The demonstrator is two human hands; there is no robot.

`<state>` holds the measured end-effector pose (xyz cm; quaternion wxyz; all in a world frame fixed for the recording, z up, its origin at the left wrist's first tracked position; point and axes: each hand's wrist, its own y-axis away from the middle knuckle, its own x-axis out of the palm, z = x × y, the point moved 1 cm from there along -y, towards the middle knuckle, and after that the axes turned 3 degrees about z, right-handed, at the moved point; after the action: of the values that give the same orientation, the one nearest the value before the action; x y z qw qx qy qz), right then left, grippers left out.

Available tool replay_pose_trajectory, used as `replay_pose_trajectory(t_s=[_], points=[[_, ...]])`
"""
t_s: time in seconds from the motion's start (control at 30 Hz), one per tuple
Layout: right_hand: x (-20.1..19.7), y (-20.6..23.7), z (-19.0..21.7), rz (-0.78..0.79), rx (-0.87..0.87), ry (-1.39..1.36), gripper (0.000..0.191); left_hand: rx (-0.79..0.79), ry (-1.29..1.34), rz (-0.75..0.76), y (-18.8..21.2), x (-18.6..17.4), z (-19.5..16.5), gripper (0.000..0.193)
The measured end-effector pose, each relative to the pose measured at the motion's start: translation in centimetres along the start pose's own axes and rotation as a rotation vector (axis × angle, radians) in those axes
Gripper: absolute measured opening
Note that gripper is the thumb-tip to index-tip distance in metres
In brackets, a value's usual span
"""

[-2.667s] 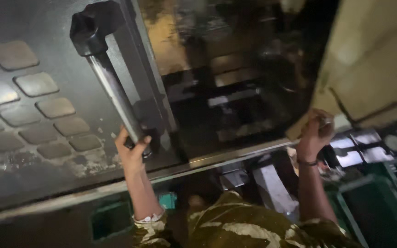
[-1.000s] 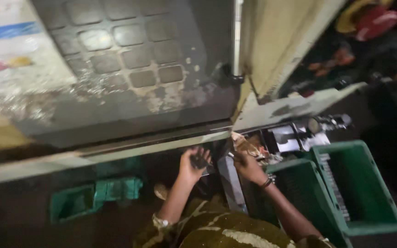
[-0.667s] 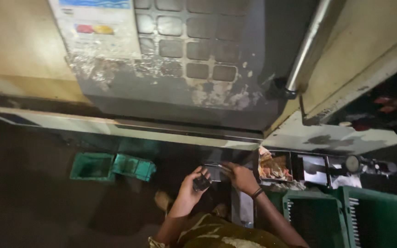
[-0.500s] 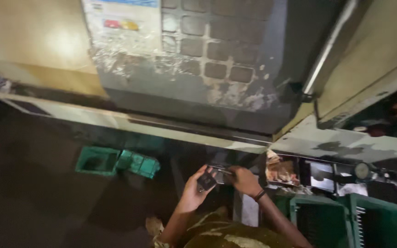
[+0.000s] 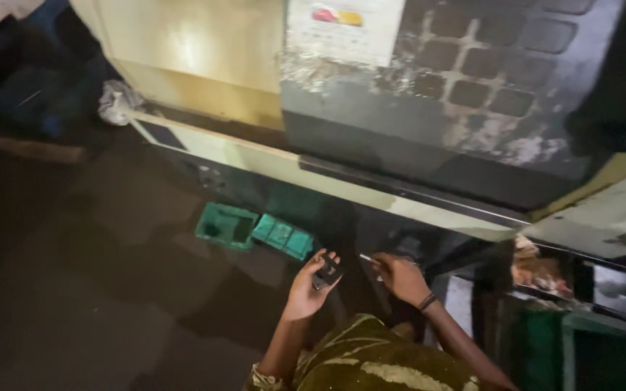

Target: The person repeatedly picks up small metal components and a cylindrical rod, inserts the rod into the component, and places the assembled unit into a green bin. The person walks between bins and a machine, handling parts one at a time.

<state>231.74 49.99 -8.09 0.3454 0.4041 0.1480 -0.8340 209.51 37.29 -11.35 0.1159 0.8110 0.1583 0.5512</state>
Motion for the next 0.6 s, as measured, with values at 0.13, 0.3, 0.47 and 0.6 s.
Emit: replay_pose_trajectory(t_s=[0.13, 0.3, 0.47, 0.6], points=[[5.6, -2.2, 7.2, 0.015, -0.098, -0.170, 0.029, 0.057, 0.037, -0.009, 4.6, -4.0, -4.6, 0.046], [14.2, -4.5, 15.7, 0.212, -0.170, -0.576, 0.023, 0.148, 0.077, -0.209, 11.4, -9.7, -9.5, 0.044], [21.5, -5.9, 24.6, 0.381, -0.260, -0.661, 0.022, 0.341, -0.022, -0.232, 19.2, -14.8, -14.7, 0.044], [25.6, -6.3, 30.3, 0.647, -0.124, -0.701, 0.022, 0.376, 0.143, -0.346, 23.8, -17.5, -16.7, 0.046]])
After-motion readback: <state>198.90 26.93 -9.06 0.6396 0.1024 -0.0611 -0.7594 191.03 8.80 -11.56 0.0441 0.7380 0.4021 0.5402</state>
